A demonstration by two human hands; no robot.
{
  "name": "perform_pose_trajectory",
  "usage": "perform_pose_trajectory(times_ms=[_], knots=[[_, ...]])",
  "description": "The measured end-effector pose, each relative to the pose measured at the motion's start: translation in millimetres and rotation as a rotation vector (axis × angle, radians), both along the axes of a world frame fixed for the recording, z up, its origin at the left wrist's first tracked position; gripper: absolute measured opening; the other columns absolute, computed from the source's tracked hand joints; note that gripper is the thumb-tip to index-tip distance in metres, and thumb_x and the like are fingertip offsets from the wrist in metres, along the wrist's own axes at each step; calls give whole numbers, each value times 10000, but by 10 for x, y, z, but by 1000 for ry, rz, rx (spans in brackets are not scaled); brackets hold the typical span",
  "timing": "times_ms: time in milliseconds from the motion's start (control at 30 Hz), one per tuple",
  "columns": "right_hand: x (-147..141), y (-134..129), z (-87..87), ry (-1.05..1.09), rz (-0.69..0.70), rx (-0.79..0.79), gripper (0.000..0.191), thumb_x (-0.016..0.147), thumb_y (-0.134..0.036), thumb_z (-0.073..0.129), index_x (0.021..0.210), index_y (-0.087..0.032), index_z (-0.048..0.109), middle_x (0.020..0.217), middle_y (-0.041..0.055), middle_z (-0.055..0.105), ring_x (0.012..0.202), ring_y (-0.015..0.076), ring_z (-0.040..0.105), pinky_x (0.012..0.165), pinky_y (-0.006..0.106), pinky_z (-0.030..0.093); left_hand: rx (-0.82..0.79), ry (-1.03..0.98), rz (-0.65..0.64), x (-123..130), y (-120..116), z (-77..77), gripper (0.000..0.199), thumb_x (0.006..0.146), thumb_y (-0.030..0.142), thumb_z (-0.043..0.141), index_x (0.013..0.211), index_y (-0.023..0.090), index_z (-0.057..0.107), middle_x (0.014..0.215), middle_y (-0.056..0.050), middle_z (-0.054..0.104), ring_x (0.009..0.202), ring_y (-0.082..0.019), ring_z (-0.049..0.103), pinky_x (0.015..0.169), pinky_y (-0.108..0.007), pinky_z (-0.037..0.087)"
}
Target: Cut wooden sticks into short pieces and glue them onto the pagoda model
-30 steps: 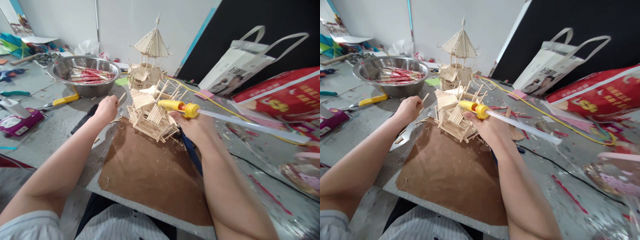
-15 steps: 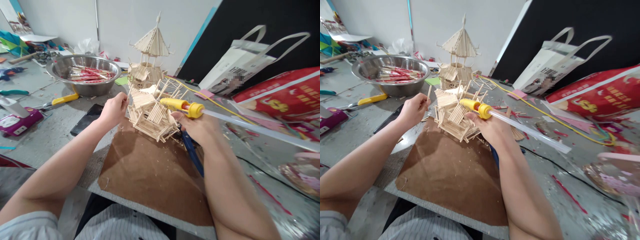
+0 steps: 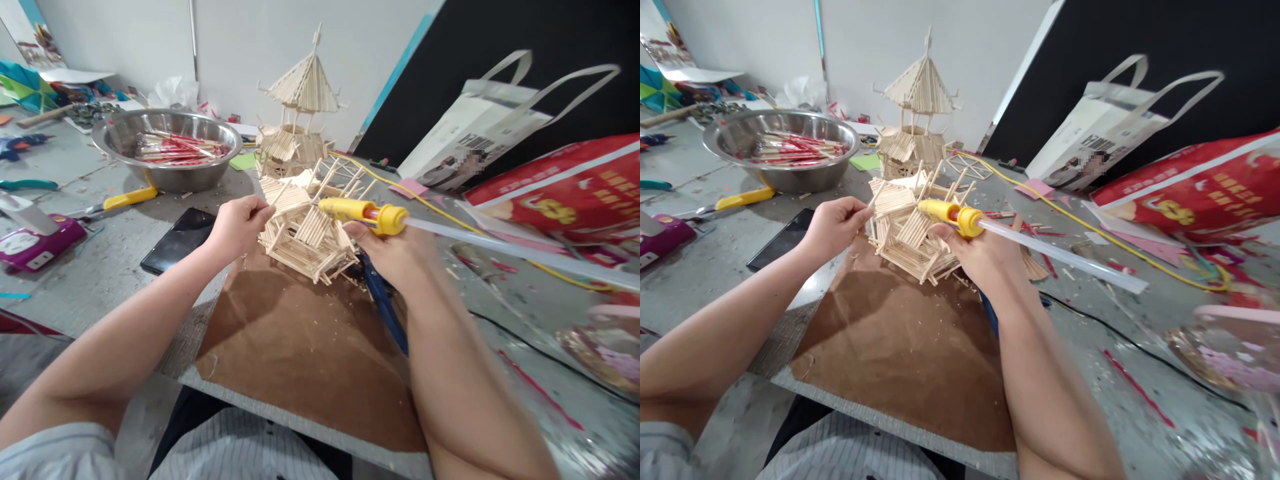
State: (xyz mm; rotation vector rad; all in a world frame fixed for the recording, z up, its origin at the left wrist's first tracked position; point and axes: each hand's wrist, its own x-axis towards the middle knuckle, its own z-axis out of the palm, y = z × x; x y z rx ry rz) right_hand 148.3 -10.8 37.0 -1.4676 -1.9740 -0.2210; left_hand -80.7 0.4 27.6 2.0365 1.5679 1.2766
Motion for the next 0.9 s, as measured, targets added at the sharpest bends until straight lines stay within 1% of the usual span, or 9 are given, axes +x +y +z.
perform_pose_trajectory(times_ms=[67, 100, 333, 433, 533, 600, 667, 800, 900], knots=[[-3, -1, -7, -8, -60, 13, 433, 751, -572, 415, 879, -217, 627, 795, 81, 638, 898, 290, 558, 763, 481, 387, -12, 2, -20, 16, -8, -6, 230, 749, 302, 468, 648, 129, 581, 530, 9, 544, 515, -80, 445, 542, -212, 330], [-7, -2, -8, -11, -68, 13, 435, 747, -576, 418, 875, -216, 628, 784, 81, 636, 889, 292, 561, 754, 480, 391, -14, 6, -26, 22, -10, -9, 226, 749, 298, 468, 659, 128, 586, 539, 7, 549, 521, -81, 448, 540, -213, 329], [-3, 12, -34, -10, -24, 27, 454, 756, -569, 410, 941, -203, 603, 791, 94, 641, 920, 283, 548, 787, 457, 382, -16, 18, -53, 25, 7, -53, 217, 751, 275, 461, 749, 130, 622, 642, -15, 598, 573, -87, 472, 548, -210, 337], [4, 16, -36, -14, -37, 24, 466, 753, -575, 408, 951, -197, 596, 781, 100, 643, 906, 281, 551, 779, 449, 384, -29, -3, -69, 17, 19, -69, 207, 742, 253, 468, 805, 137, 628, 671, -14, 610, 593, -89, 488, 555, -206, 348], [-4, 9, -20, -19, -80, -1, 479, 742, -598, 401, 902, -196, 607, 746, 95, 638, 839, 284, 572, 730, 444, 400, -52, -29, -84, 14, 19, -68, 196, 734, 233, 476, 826, 145, 624, 662, -6, 605, 571, -81, 489, 544, -199, 355], [-15, 2, -3, -26, -103, -12, 494, 737, -612, 393, 861, -189, 616, 726, 93, 631, 796, 286, 581, 698, 444, 408, -77, -67, -111, 21, 6, -58, 182, 739, 240, 478, 811, 147, 617, 653, -1, 600, 523, -67, 480, 522, -192, 357], [-22, -7, 16, -32, -94, 9, 496, 745, -610, 381, 843, -187, 621, 727, 90, 627, 798, 287, 582, 702, 450, 405, -122, -128, -143, 35, -14, -45, 174, 752, 263, 473, 761, 143, 598, 627, 4, 592, 450, -49, 455, 482, -186, 350], [-5, -21, 58, -13, -40, 77, 478, 754, -603, 375, 787, -198, 629, 700, 77, 620, 798, 278, 583, 739, 454, 394, -216, -232, -163, 62, -44, -31, 209, 763, 307, 469, 655, 139, 533, 552, 14, 559, 346, -27, 398, 401, -176, 310], [27, -30, 89, 47, 47, 35, 447, 741, -597, 406, 727, -206, 622, 629, 56, 606, 705, 248, 590, 687, 406, 419, -200, -217, -128, 60, -35, -40, 263, 758, 349, 479, 604, 140, 519, 510, 17, 537, 353, -29, 391, 398, -174, 294]])
